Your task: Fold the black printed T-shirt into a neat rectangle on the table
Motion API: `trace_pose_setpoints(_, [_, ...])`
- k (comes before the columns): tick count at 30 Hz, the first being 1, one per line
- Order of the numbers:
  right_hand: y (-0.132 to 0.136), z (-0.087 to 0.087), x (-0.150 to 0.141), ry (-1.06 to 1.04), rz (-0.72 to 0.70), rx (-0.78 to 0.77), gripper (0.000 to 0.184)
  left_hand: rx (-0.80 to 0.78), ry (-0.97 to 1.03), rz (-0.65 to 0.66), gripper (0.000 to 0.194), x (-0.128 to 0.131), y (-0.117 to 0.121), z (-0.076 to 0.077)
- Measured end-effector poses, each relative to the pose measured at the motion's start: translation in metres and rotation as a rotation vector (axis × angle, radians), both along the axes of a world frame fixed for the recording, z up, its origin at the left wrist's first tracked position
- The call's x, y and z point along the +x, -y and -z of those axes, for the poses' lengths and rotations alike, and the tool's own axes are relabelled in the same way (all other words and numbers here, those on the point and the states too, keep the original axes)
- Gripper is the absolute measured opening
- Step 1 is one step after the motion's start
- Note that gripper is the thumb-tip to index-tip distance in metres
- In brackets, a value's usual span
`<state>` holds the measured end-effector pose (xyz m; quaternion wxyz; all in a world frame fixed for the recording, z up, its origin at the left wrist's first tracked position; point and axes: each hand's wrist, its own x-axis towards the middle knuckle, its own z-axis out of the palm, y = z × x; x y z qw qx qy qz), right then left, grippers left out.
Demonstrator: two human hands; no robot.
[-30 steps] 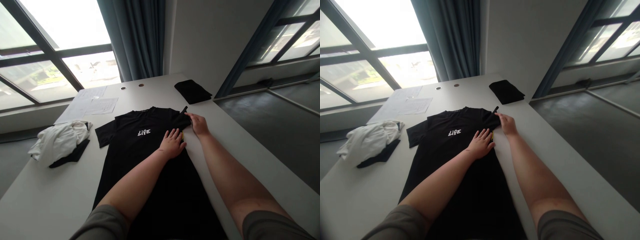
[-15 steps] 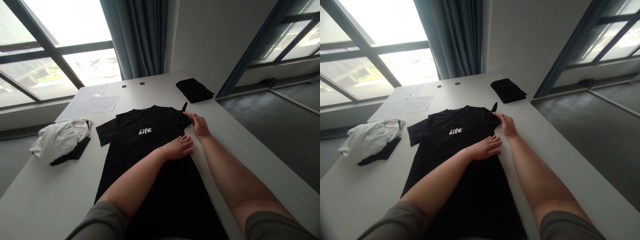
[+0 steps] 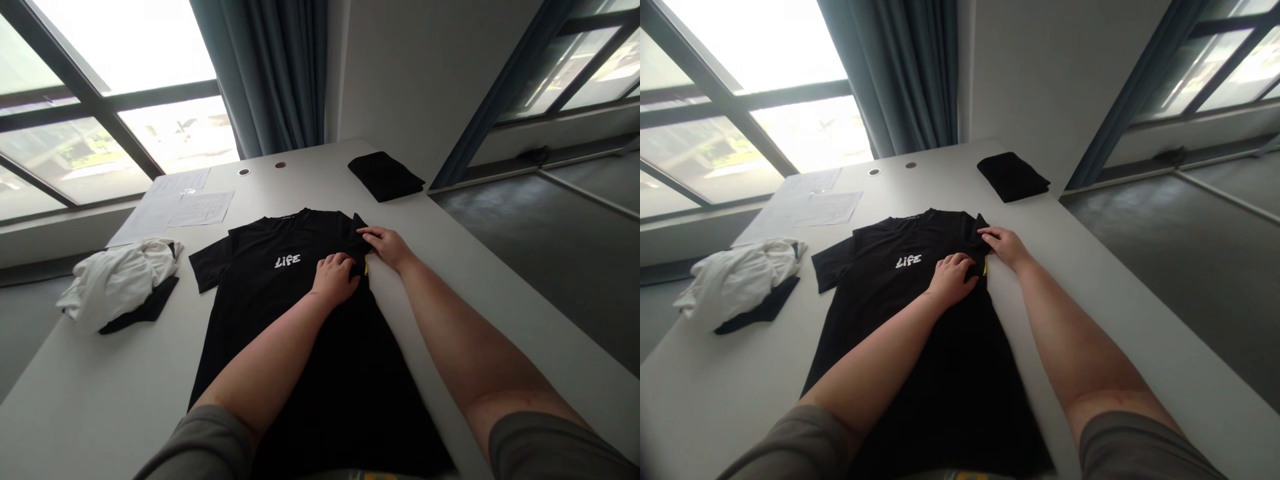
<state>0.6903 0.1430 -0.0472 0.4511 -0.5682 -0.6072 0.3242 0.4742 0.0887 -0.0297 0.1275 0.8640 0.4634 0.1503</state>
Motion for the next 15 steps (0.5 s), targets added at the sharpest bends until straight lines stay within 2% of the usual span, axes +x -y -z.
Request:
trace_pose_setpoints(3, [0.0,0.0,0.0,0.19,0.011,0.066,0.028,0.013,-0.025,0.036,0.041,0.0,0.001,0.0])
trace_pose_setpoints(6, [-0.003,0.006,0.003,0.292,0.073,0.164,0.03,0.021,-0.054,0.088,0.047,0.001,0.002,0.002])
trace_pose_setpoints(11, [-0.01,0.016,0.009,0.319,0.197,0.222,0.034,-0.01,-0.114,0.166,0.057,0.003,0.004,0.005])
trace_pose_setpoints(15, [-0.012,0.017,0.01,0.288,0.221,0.243,0.036,-0.005,-0.136,0.18,0.054,0.004,0.009,-0.003])
